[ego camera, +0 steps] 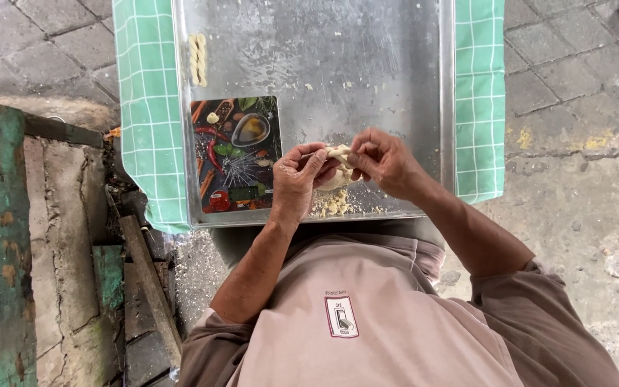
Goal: Rolling, weighing, and twisting dough into specific shapes on a metal tray.
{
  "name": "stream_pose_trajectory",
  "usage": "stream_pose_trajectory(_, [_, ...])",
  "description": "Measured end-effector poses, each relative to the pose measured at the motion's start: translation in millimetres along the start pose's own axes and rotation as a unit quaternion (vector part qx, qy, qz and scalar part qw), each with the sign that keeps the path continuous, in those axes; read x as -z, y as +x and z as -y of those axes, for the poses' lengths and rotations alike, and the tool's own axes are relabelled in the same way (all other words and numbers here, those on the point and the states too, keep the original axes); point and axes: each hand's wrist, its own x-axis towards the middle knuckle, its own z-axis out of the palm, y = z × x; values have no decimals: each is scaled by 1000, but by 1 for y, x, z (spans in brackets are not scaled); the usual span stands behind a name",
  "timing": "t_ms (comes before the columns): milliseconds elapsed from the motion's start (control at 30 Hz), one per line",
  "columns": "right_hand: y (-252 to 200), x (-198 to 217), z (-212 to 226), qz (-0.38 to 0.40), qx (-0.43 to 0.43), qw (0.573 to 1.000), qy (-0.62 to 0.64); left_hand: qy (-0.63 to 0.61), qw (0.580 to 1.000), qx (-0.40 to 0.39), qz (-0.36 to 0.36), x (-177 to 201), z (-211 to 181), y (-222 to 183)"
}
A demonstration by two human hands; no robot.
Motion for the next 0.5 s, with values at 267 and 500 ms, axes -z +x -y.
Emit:
stream_pose_trajectory(267, [-10,-1,-11,-41,270,935,-228,-6,999,27,-29,1,0,-1])
stream_pose_trajectory(500, [-2,4,-39,-88,378,843,-373,-10,999,25,-32,-1,0,-4])
